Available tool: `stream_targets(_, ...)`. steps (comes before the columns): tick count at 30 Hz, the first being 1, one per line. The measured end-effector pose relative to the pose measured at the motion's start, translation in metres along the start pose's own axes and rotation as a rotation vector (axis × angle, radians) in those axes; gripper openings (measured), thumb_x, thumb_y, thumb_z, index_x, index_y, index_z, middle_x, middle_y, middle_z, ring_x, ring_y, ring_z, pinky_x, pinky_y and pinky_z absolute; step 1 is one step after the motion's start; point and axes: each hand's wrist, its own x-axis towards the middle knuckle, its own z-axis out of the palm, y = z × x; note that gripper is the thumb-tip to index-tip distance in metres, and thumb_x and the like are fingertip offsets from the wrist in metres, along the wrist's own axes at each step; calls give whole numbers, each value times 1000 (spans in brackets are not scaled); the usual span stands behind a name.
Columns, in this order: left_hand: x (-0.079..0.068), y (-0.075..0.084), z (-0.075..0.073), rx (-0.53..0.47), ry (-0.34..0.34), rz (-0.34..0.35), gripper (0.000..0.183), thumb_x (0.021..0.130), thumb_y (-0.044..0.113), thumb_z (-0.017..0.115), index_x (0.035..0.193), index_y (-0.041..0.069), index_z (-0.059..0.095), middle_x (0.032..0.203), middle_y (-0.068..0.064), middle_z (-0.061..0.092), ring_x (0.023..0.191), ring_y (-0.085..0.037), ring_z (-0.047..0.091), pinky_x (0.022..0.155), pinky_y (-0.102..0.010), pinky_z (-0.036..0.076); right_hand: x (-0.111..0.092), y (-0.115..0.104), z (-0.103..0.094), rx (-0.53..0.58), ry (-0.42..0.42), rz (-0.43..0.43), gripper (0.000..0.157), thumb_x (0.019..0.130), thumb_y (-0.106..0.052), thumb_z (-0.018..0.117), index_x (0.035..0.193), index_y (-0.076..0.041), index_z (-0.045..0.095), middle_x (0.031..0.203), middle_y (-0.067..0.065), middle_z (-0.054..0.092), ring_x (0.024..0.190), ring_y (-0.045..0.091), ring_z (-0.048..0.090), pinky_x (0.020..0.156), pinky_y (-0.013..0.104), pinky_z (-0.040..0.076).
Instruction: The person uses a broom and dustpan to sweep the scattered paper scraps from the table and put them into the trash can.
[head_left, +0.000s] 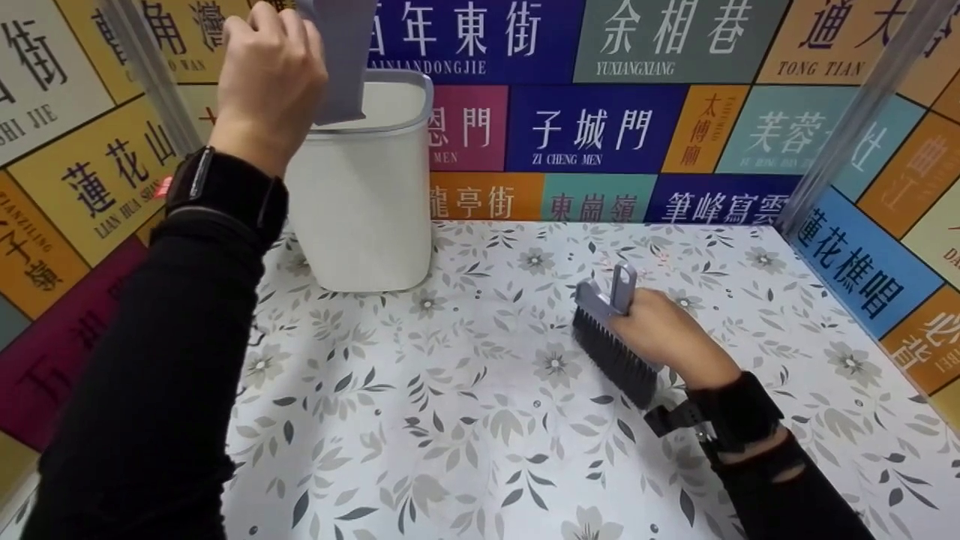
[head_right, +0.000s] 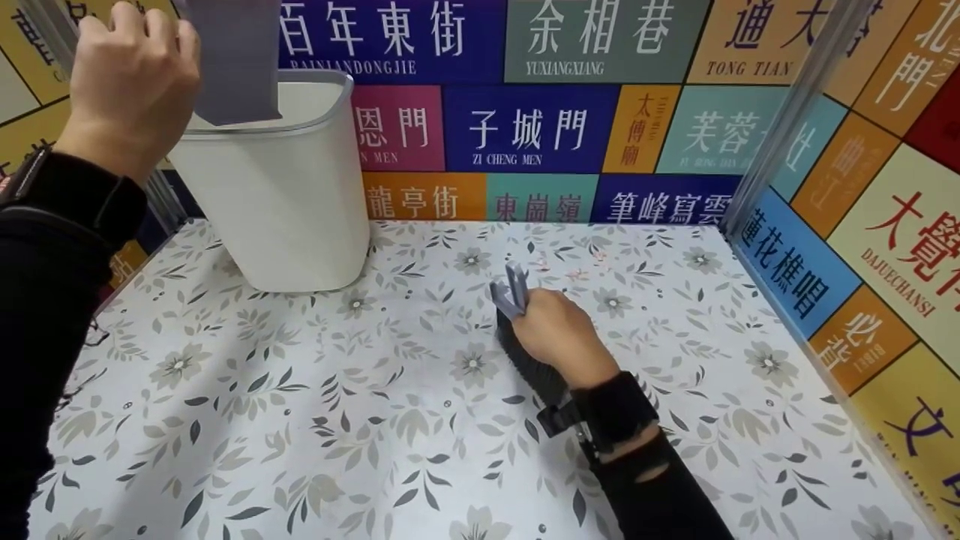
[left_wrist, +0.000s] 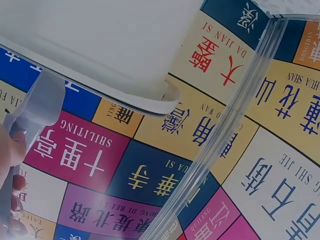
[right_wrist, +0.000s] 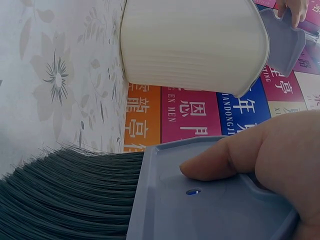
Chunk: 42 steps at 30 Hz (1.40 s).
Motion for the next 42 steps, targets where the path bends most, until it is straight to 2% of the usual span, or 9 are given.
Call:
stream_targets(8, 0, -9, -3, -29, -41, -29, 32, 96, -7, 34, 118, -29, 43, 102, -38, 52, 95, -51, 56, 78, -56, 57, -1, -1, 0, -6, -3, 2, 88, 100, -81, 40, 129, -4, 72, 127, 27, 71, 111, 47, 70, 98, 64, 53)
stream_targets(13, -2, -12, -6, -101, -114, -163, 44, 102, -2, 32, 136, -28, 37, 122, -43, 53, 113, -56, 58, 92, -62, 57, -1, -2, 0, -1, -14, -1, 93, 98, -84, 38, 139, -6, 68, 136, 29, 66, 119, 51, 66, 102, 67, 50)
stream_targets(18, -6, -17, -11, -206, -208, -288, 52, 110, 13, 29, 144, -27, 32, 128, -42, 52, 115, -54, 57, 86, -56, 59, 0, -2, 1, -14, -15, 6, 95, 98, -85, 38, 139, -5, 67, 134, 28, 67, 116, 49, 68, 99, 66, 52)
stream_targets(24, -10, -20, -8, -235, -299, -301, 57, 108, 13, 24, 152, -23, 24, 130, -42, 51, 116, -56, 57, 88, -56, 58, -1, -1, 0, -20, -19, 5, 93, 98, -83, 39, 136, -3, 68, 126, 28, 70, 108, 46, 71, 95, 65, 55)
stream_targets(27, -12, -20, -7, -251, -316, -298, 57, 110, 18, 22, 149, -23, 28, 126, -42, 52, 112, -56, 58, 90, -57, 57, -1, -1, 0, -16, -26, 6, 93, 98, -83, 39, 136, -4, 68, 126, 27, 70, 107, 45, 71, 94, 65, 55)
stream_targets(31, -15, -19, -9, -301, -324, -302, 64, 115, 32, 16, 140, -23, 37, 121, -41, 54, 108, -55, 58, 90, -59, 56, -1, -1, 0, -13, -24, 4, 92, 98, -84, 38, 134, -5, 70, 124, 26, 71, 106, 44, 71, 94, 64, 55)
stream_targets(35, -17, -15, -14, -358, -315, -292, 70, 115, 40, 12, 134, -21, 42, 111, -36, 54, 98, -51, 57, 80, -57, 54, -2, -1, 0, -13, -12, 3, 91, 98, -84, 39, 129, -5, 72, 121, 25, 72, 104, 43, 72, 93, 64, 56)
stream_targets(37, -18, -11, -16, -388, -286, -283, 69, 115, 41, 12, 129, -18, 46, 103, -31, 52, 90, -47, 55, 75, -56, 51, -2, -1, 0, -15, 0, -4, 90, 99, -82, 40, 130, -4, 72, 125, 27, 71, 109, 46, 71, 96, 65, 55)
stream_targets(42, -21, 5, -18, -483, -144, -259, 67, 115, 43, 16, 121, -13, 52, 95, -26, 52, 80, -44, 54, 70, -57, 49, -1, -2, 2, -18, 17, -20, 86, 101, -79, 42, 134, -5, 71, 133, 29, 68, 117, 51, 68, 100, 66, 52)
